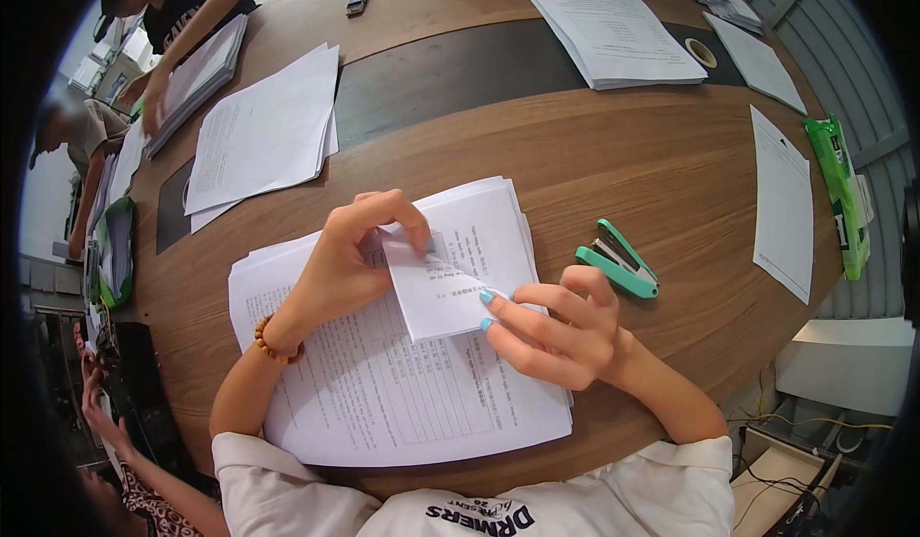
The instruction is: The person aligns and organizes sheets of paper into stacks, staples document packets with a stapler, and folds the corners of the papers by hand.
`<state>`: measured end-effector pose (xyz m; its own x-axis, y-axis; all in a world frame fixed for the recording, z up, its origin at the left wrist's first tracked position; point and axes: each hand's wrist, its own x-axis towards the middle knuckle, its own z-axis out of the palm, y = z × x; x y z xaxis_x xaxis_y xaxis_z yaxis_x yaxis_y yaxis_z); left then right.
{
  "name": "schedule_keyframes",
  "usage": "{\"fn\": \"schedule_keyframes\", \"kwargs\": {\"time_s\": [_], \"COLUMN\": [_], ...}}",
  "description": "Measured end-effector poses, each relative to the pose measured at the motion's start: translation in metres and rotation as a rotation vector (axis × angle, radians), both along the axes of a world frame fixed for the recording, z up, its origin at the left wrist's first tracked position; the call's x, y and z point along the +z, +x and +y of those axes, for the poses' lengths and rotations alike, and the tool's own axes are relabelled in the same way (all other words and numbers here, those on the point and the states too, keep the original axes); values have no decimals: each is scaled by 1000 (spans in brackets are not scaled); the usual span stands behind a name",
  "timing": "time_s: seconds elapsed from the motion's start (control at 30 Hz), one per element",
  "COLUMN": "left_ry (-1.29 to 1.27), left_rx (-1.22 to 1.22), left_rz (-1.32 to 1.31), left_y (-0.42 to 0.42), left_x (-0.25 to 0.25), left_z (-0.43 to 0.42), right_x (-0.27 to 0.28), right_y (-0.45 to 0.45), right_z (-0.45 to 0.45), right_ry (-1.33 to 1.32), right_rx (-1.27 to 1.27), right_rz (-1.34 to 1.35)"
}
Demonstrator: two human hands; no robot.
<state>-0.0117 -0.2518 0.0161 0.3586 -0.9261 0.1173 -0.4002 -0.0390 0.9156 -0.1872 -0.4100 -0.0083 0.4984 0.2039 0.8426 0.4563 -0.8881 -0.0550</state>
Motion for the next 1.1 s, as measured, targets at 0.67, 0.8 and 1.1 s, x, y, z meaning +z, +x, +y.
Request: {"fn": "schedule_keyframes", "kwargs": {"time_s": [0.67,0.8,1.1], "left_ry": [55,19,-16], "left_rx": [97,146,176], "left_rz": [-332,-296,-199], "left_y": [-12,-15,-15], "left_x": [8,8,0], "left_z": [-15,-18,-21], "right_x": [2,-6,2], "right_y": [24,28,29], "right_z": [6,6,8], "right_ry": [987,1108,935], "right_rx": [-112,-133,-220], "right_rz": [408,413,493]}}
